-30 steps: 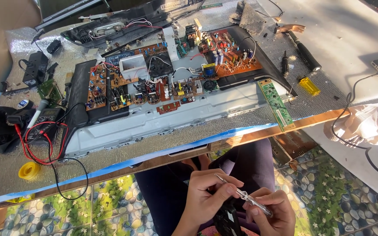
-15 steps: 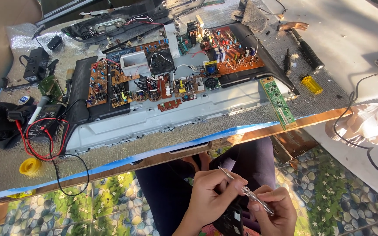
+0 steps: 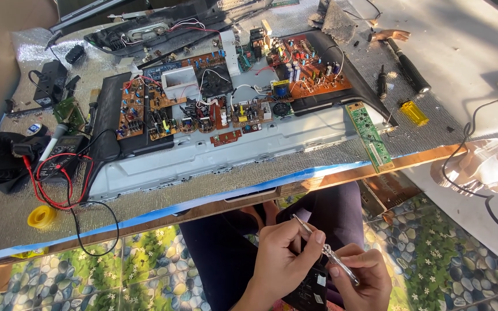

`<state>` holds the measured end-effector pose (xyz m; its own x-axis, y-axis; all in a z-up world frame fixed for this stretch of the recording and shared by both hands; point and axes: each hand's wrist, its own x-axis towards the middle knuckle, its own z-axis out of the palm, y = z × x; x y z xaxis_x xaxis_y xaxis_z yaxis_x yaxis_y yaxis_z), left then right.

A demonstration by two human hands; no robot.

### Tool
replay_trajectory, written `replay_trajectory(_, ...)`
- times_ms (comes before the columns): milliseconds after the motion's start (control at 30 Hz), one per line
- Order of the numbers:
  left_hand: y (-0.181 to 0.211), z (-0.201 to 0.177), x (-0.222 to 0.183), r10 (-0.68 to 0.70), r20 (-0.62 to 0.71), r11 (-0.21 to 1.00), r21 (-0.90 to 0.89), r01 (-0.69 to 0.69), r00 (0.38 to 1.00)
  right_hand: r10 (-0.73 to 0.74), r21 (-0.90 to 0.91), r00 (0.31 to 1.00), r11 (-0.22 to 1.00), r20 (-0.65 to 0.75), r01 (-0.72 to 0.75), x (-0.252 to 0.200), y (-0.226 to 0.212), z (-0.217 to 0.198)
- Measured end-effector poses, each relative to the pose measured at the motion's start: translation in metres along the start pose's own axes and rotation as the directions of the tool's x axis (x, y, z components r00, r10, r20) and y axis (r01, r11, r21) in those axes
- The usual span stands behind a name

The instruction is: Disassembling internal components of a television, including circuit boards and wiring.

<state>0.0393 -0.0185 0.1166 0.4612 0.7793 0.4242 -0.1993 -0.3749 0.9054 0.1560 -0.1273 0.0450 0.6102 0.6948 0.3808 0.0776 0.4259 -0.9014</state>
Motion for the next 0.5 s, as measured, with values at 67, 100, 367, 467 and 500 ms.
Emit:
replay_trajectory(67,0.004,-0.001,0.003,0.005,0.003,1.000,0.030,-0.005,1.000,-0.048,-0.018,0.999,0.999,0.004,0.048,0.002,0.000,0.002)
replay_trajectory(100,0.006,-0.002,0.003,0.006,0.011,0.998,0.059,-0.006,1.000,-0.092,-0.037,0.996,0.995,0.003,0.092,0.002,0.000,0.003)
replay_trajectory(367,0.008,-0.005,0.006,0.069,0.066,0.997,-0.027,-0.068,0.995,0.000,-0.013,0.998,1.000,-0.063,0.000,0.003,-0.015,0.008)
replay_trajectory(467,0.011,-0.005,0.007,0.091,0.093,0.993,-0.077,-0.084,0.992,0.018,0.006,0.999,1.000,-0.052,-0.017,0.005,-0.021,0.012)
replay_trajectory(500,0.013,-0.005,0.007,0.102,0.109,0.990,-0.106,-0.091,0.989,0.048,0.004,0.997,0.999,-0.059,-0.048,0.006,-0.024,0.014)
